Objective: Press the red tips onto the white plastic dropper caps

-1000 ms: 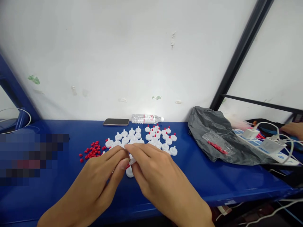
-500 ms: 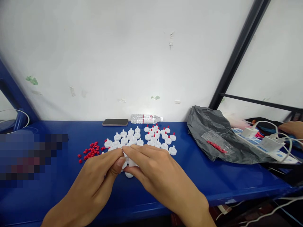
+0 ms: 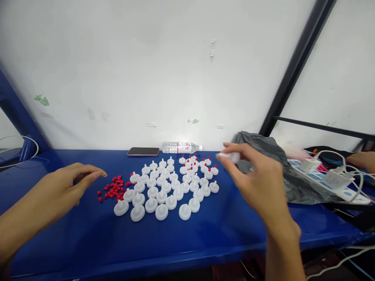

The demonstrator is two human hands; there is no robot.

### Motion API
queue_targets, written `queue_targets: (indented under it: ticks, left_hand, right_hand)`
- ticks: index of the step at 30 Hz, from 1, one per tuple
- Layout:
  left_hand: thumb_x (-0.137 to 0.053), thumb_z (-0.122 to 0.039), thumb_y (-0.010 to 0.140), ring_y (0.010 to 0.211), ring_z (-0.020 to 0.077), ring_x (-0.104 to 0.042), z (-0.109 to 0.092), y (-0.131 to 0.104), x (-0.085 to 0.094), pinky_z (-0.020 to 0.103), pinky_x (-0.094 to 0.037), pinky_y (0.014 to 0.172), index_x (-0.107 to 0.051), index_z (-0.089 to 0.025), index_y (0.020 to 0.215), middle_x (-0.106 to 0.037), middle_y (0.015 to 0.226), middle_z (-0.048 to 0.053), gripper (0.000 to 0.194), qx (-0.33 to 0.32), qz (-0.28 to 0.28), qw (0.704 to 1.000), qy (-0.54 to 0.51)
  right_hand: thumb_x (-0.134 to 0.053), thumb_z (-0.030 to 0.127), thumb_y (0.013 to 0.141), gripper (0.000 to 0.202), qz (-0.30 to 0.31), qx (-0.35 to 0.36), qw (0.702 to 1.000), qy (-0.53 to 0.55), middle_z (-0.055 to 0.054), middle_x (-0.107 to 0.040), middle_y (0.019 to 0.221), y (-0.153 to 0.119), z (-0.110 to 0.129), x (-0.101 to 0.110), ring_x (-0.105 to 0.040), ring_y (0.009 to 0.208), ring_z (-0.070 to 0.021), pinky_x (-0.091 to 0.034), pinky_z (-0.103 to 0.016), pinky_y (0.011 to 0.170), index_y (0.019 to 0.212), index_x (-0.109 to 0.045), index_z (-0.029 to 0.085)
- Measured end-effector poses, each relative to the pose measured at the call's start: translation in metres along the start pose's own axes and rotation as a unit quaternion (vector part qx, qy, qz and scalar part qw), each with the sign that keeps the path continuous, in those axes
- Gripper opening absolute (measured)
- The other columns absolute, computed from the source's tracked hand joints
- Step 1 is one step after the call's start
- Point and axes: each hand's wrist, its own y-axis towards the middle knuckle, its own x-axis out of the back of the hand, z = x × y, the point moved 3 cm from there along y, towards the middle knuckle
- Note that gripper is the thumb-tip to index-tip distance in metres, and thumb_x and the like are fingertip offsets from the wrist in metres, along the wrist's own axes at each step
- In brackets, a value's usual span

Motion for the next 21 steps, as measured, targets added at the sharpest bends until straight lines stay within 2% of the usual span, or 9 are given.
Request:
queue_targets:
  ticks: [2,5,8,11,13,17,21]
  left_hand:
    - [-0.046,-0.04,0.092,0.073,0.0255,-0.07,0.01,0.004,-0.005,0.038,-0.052,0.073,-0.077,-0.024,0.108,-0.08,0.106,0.005,0.038,0.02,0.027,0.999,0.038]
    - [-0.053,-0.037,0.089,0.085,0.0286,-0.075,0.026,0.01,-0.009,0.036,-0.056,0.072,-0.076,-0.024,0.113,-0.082,0.108,0.006,0.035,0.049,0.065,0.996,0.049]
    - [-0.059,-0.032,0.086,0.101,0.0312,-0.076,0.041,0.016,-0.011,0.034,-0.056,0.073,-0.076,-0.023,0.105,-0.083,0.105,0.008,0.028,0.067,0.088,0.991,0.078]
    - [-0.06,-0.029,0.086,0.088,0.0319,-0.076,0.05,0.019,-0.016,0.036,-0.052,0.069,-0.078,-0.022,0.092,-0.083,0.095,0.01,0.021,0.073,0.108,0.985,0.109]
    - [-0.058,-0.028,0.086,0.083,0.0323,-0.075,0.052,0.019,-0.02,0.036,-0.049,0.066,-0.078,-0.022,0.085,-0.082,0.089,0.011,0.021,0.067,0.116,0.984,0.121]
    - [-0.056,-0.03,0.087,0.084,0.0322,-0.074,0.049,0.016,-0.026,0.038,-0.049,0.072,-0.076,-0.024,0.082,-0.081,0.087,0.01,0.022,0.028,0.122,0.983,0.133]
    - [-0.056,-0.033,0.086,0.081,0.0331,-0.074,0.056,0.014,-0.031,0.041,-0.048,0.07,-0.076,-0.028,0.08,-0.08,0.087,0.011,0.021,0.014,0.104,0.986,0.129]
  right_hand:
    - [-0.073,0.04,0.095,0.013,0.032,0.047,0.998,0.027,-0.005,-0.078,0.119,-0.002,0.011,-0.018,-0.074,0.11,-0.0281,-0.056,-0.043,0.097,0.096,-0.075,0.027]
    - [-0.071,0.035,0.098,0.011,0.087,0.08,0.992,0.052,-0.005,-0.076,0.111,-0.002,0.021,-0.048,-0.072,0.104,-0.0241,-0.054,-0.039,0.091,0.096,-0.076,0.025]
    - [-0.068,0.036,0.1,0.014,0.185,0.065,0.977,0.083,-0.003,-0.077,0.101,0.007,0.023,-0.077,-0.072,0.095,-0.0218,-0.053,-0.036,0.084,0.098,-0.076,0.025]
    - [-0.067,0.036,0.1,0.014,0.305,0.081,0.944,0.095,-0.001,-0.08,0.1,0.026,0.023,-0.107,-0.073,0.092,-0.0206,-0.052,-0.033,0.081,0.097,-0.076,0.025]
    - [-0.067,0.033,0.099,0.013,0.361,0.091,0.922,0.103,-0.002,-0.08,0.099,0.038,0.019,-0.128,-0.074,0.092,-0.0193,-0.052,-0.031,0.081,0.095,-0.076,0.024]
    - [-0.073,0.024,0.092,0.005,0.385,0.085,0.916,0.07,-0.002,-0.08,0.087,0.054,0.005,-0.169,-0.073,0.08,-0.0189,-0.051,-0.029,0.076,0.091,-0.076,0.021]
    - [-0.074,0.023,0.091,0.003,0.401,0.068,0.913,0.043,-0.003,-0.082,0.09,0.052,-0.005,-0.195,-0.075,0.081,-0.0189,-0.051,-0.027,0.075,0.091,-0.076,0.021]
